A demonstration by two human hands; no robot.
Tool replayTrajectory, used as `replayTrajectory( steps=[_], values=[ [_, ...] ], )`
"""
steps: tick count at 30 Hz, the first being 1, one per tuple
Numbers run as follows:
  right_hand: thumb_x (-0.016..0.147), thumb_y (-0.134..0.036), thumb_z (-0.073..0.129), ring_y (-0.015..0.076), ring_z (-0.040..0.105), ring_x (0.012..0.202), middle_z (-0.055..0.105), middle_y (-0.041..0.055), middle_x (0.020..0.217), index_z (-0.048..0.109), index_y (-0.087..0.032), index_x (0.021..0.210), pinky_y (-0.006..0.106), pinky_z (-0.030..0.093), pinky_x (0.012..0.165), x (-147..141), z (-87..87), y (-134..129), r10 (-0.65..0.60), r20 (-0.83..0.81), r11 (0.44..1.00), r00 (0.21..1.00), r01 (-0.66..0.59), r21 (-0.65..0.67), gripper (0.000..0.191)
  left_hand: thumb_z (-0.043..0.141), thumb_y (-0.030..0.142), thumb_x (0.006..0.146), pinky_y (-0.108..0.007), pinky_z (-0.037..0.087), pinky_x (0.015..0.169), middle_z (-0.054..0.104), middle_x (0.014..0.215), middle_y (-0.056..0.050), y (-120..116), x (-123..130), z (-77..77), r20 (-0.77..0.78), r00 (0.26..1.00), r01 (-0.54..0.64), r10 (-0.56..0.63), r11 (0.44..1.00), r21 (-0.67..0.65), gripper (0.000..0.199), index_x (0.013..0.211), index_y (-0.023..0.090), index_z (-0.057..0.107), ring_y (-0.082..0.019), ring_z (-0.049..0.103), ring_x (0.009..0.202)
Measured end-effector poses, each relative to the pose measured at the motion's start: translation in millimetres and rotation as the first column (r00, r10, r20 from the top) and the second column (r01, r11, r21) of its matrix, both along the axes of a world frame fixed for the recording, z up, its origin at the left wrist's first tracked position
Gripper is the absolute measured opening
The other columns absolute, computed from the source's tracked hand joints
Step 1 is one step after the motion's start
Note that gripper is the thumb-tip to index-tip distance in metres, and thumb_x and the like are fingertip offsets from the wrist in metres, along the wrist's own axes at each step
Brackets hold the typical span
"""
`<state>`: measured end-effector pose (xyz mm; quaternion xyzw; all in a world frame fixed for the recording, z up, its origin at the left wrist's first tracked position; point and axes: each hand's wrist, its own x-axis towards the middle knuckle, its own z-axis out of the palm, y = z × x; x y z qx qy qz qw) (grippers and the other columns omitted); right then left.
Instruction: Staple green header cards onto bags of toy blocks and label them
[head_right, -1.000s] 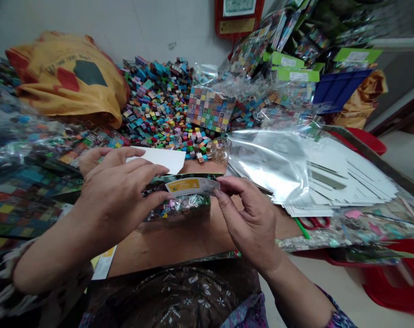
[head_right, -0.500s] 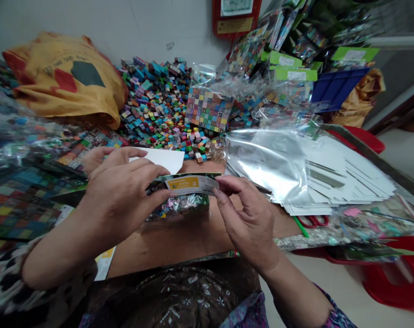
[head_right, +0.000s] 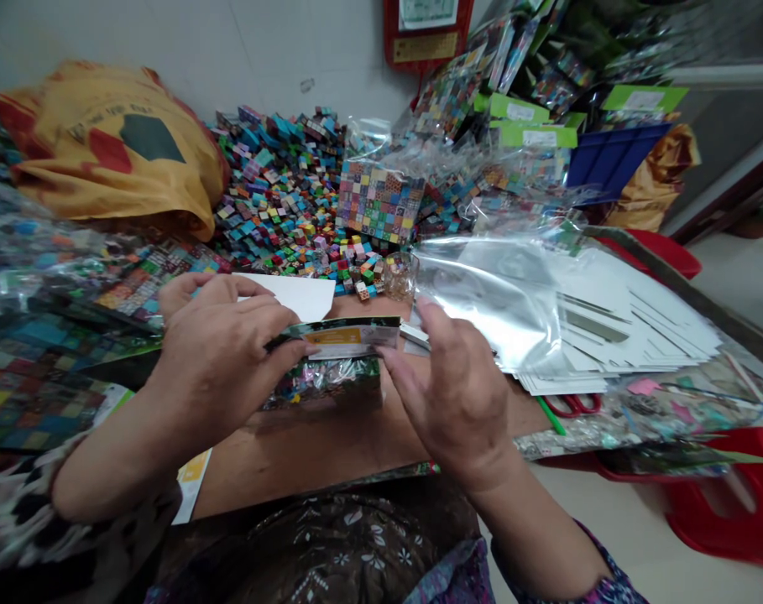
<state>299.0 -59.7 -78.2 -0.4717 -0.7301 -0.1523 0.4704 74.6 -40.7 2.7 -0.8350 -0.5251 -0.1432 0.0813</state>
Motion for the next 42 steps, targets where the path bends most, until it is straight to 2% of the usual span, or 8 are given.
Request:
replayTrajectory(
  steps=[3, 5, 8, 14, 21, 28, 35, 42],
  values=[
    [0.077, -0.045, 0.081, 0.0204, 0.060, 0.086, 0.061, 0.0074, 0.110, 0.042, -0.026, 0.142, 0.039, 0.056, 0.078, 1, -6.6, 5, 0.105, -0.301, 0.950, 0.948, -0.185, -0.250, 0.077, 0.058, 0.032, 0.087, -0.058, 0.035, 0.099, 0.069, 0.079, -0.007, -3, 3, 2.7, -0.102, 0.994, -0.040, 0.041, 0.999, 0.014, 0.019, 0.074, 0.022, 0.067, -0.033, 0.057, 0.103],
    [0.074, -0.049, 0.082, 0.0211, 0.061, 0.094, 0.060, 0.0071, 0.117, 0.045, -0.028, 0.138, 0.040, 0.056, 0.083, -3, -12.4, 9, 0.158, -0.515, 0.844, 0.843, -0.386, -0.373, 0.077, 0.060, 0.032, 0.086, -0.061, 0.034, 0.101, 0.070, 0.079, -0.007, -5, 4, 4.9, -0.134, 0.991, -0.023, 0.027, 0.999, 0.031, 0.016, 0.076, 0.022, 0.067, -0.035, 0.059, 0.104],
    [0.075, -0.046, 0.082, 0.0208, 0.063, 0.097, 0.063, 0.0038, 0.113, 0.055, -0.030, 0.124, 0.041, 0.053, 0.086, -12, -17.4, 18, 0.180, -0.732, 0.718, 0.658, -0.596, -0.359, 0.058, 0.065, 0.037, 0.084, -0.059, 0.037, 0.100, 0.072, 0.083, -0.008, -7, 7, 6.6, -0.140, 0.990, 0.006, -0.001, 0.999, 0.040, 0.016, 0.084, 0.022, 0.070, -0.038, 0.058, 0.111],
    [0.080, -0.035, 0.079, 0.0173, 0.056, 0.086, 0.062, -0.0020, 0.086, 0.068, -0.025, 0.085, 0.033, 0.042, 0.078, -17, -7.8, 28, 0.217, -0.669, 0.804, 0.711, -0.519, -0.291, 0.016, 0.062, 0.033, 0.087, -0.060, 0.036, 0.103, 0.073, 0.079, -0.006, 1, 20, 3.2, -0.147, 0.989, 0.035, -0.023, 0.996, 0.079, 0.015, 0.082, 0.022, 0.071, -0.033, 0.063, 0.100],
    [0.090, -0.038, 0.066, 0.0158, 0.051, 0.075, 0.055, -0.0025, 0.071, 0.065, -0.023, 0.072, 0.030, 0.042, 0.070, -18, -13.7, 30, 0.235, -0.712, 0.828, 0.661, -0.520, -0.209, 0.024, 0.054, 0.026, 0.089, -0.049, 0.045, 0.090, 0.069, 0.069, -0.005, 3, 23, 5.6, -0.180, 0.983, 0.037, -0.029, 0.998, 0.043, 0.020, 0.077, 0.023, 0.070, -0.029, 0.065, 0.086],
    [0.087, -0.053, 0.067, 0.0175, 0.063, 0.086, 0.071, 0.0011, 0.094, 0.073, -0.028, 0.101, 0.035, 0.053, 0.080, -14, -27.6, 36, 0.215, -0.875, 0.612, 0.434, -0.758, -0.225, 0.030, 0.058, 0.032, 0.089, -0.043, 0.047, 0.080, 0.072, 0.075, -0.008, 5, 21, 13.1, -0.291, 0.956, -0.005, -0.018, 0.997, -0.077, 0.018, 0.089, 0.021, 0.072, -0.031, 0.067, 0.082],
    [0.080, -0.056, 0.072, 0.0131, 0.059, 0.069, 0.066, -0.0040, 0.074, 0.069, -0.026, 0.082, 0.029, 0.050, 0.070, -32, -44.7, 48, 0.162, -0.945, 0.697, 0.285, -0.710, -0.095, 0.031, 0.054, 0.039, 0.092, -0.038, 0.046, 0.071, 0.071, 0.076, -0.012, 5, 22, 11.9, -0.309, 0.946, -0.137, 0.096, 0.984, -0.112, 0.030, 0.083, 0.018, 0.074, -0.031, 0.068, 0.082],
    [0.071, -0.058, 0.079, 0.0157, 0.067, 0.077, 0.072, -0.0017, 0.086, 0.068, -0.027, 0.093, 0.033, 0.057, 0.075, -35, -35.4, 43, 0.178, -0.958, 0.609, 0.226, -0.790, -0.073, 0.040, 0.055, 0.044, 0.092, -0.040, 0.046, 0.078, 0.073, 0.075, -0.008, 4, 26, 17.2, -0.296, 0.954, -0.093, 0.053, 0.988, -0.125, 0.029, 0.087, 0.021, 0.072, -0.030, 0.070, 0.081]
  ],
)
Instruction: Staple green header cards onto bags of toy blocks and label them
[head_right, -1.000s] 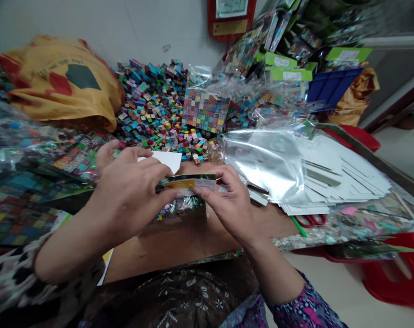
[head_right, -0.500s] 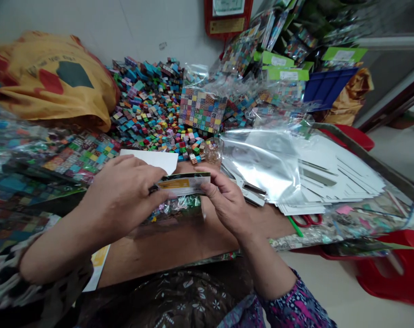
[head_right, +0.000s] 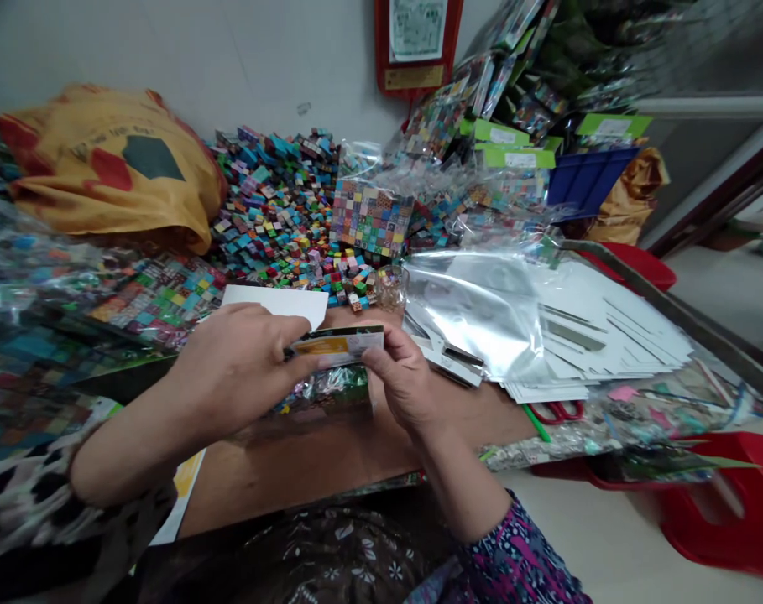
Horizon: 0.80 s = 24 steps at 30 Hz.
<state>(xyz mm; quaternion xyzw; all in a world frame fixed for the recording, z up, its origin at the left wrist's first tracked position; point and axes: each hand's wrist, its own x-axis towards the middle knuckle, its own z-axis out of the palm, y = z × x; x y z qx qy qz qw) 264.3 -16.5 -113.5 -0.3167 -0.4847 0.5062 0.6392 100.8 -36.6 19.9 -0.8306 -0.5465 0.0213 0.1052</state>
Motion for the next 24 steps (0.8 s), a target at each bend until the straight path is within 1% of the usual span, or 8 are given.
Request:
replayTrajectory(
  steps=[2, 4, 8, 11, 14, 17, 21, 24],
  values=[
    [0.064, -0.047, 0.087, 0.0163, 0.069, 0.082, 0.073, -0.0014, 0.094, 0.068, -0.028, 0.101, 0.034, 0.058, 0.076, 1, 6.4, -2, 0.040, 0.038, 0.999, 0.998, -0.040, -0.014, 0.047, 0.058, 0.043, 0.090, -0.043, 0.046, 0.084, 0.074, 0.075, -0.008, 0, 4, 3.0, -0.008, 1.000, 0.014, -0.014, 1.000, -0.023, 0.026, 0.088, 0.021, 0.072, -0.030, 0.071, 0.083],
    [0.063, -0.039, 0.089, 0.0165, 0.069, 0.081, 0.074, -0.0012, 0.093, 0.068, -0.027, 0.101, 0.034, 0.059, 0.075, 2, 11.5, -4, 0.072, 0.107, 0.997, 0.992, -0.067, -0.043, 0.046, 0.060, 0.038, 0.090, -0.043, 0.045, 0.086, 0.074, 0.074, -0.007, 1, 6, 4.5, -0.013, 0.999, 0.032, -0.032, 0.999, -0.039, 0.021, 0.086, 0.021, 0.072, -0.029, 0.071, 0.083],
    [0.071, -0.034, 0.083, 0.0162, 0.068, 0.071, 0.075, 0.0000, 0.080, 0.072, -0.022, 0.085, 0.034, 0.058, 0.071, 1, 14.6, -5, 0.053, 0.214, 0.998, 0.975, -0.047, -0.035, 0.022, 0.059, 0.032, 0.088, -0.037, 0.046, 0.075, 0.072, 0.069, -0.006, 2, 8, 2.5, 0.047, 0.998, 0.031, -0.030, 0.999, -0.025, 0.019, 0.078, 0.022, 0.073, -0.027, 0.070, 0.077],
    [0.071, -0.031, 0.083, 0.0147, 0.065, 0.071, 0.073, -0.0009, 0.077, 0.073, -0.022, 0.081, 0.032, 0.055, 0.070, 0, 13.6, -5, -0.028, 0.237, 1.000, 0.971, 0.025, 0.015, 0.016, 0.058, 0.033, 0.088, -0.035, 0.045, 0.067, 0.072, 0.073, -0.007, 2, 8, 0.5, 0.049, 0.999, -0.007, 0.007, 1.000, -0.006, 0.022, 0.077, 0.023, 0.074, -0.027, 0.070, 0.077],
    [0.077, -0.039, 0.080, 0.0151, 0.066, 0.074, 0.074, -0.0004, 0.080, 0.074, -0.023, 0.084, 0.032, 0.054, 0.073, 6, 13.9, -5, -0.012, 0.279, 0.999, 0.960, -0.001, 0.044, 0.018, 0.056, 0.038, 0.090, -0.035, 0.044, 0.063, 0.074, 0.079, -0.009, 1, 7, 0.0, 0.033, 0.999, -0.036, 0.036, 0.999, -0.017, 0.027, 0.082, 0.023, 0.076, -0.029, 0.071, 0.079],
    [0.086, -0.052, 0.068, 0.0171, 0.067, 0.078, 0.075, 0.0016, 0.083, 0.075, -0.022, 0.087, 0.034, 0.055, 0.075, 12, 14.4, -5, 0.030, 0.327, 0.997, 0.945, -0.051, 0.054, 0.030, 0.053, 0.038, 0.092, -0.035, 0.045, 0.062, 0.076, 0.083, -0.010, 0, 6, -0.3, 0.049, 0.998, -0.045, 0.047, 0.998, -0.036, 0.029, 0.089, 0.023, 0.077, -0.030, 0.071, 0.079],
    [0.092, -0.055, 0.059, 0.0171, 0.066, 0.076, 0.074, 0.0018, 0.082, 0.075, -0.022, 0.089, 0.034, 0.055, 0.076, 9, 11.1, -4, -0.013, 0.347, 0.998, 0.938, -0.010, 0.062, 0.036, 0.050, 0.038, 0.093, -0.035, 0.047, 0.062, 0.076, 0.085, -0.010, -1, 6, -2.3, 0.086, 0.994, -0.061, 0.063, 0.998, -0.027, 0.031, 0.091, 0.024, 0.077, -0.030, 0.072, 0.078],
    [0.093, -0.059, 0.055, 0.0182, 0.067, 0.078, 0.074, 0.0025, 0.084, 0.074, -0.023, 0.093, 0.034, 0.055, 0.076, 5, 8.7, -4, -0.041, 0.351, 0.996, 0.936, 0.011, 0.089, 0.042, 0.044, 0.041, 0.096, -0.035, 0.048, 0.063, 0.075, 0.083, -0.012, -3, 7, -3.1, 0.082, 0.995, -0.063, 0.063, 0.998, -0.006, 0.039, 0.088, 0.021, 0.076, -0.030, 0.073, 0.078]
  ],
)
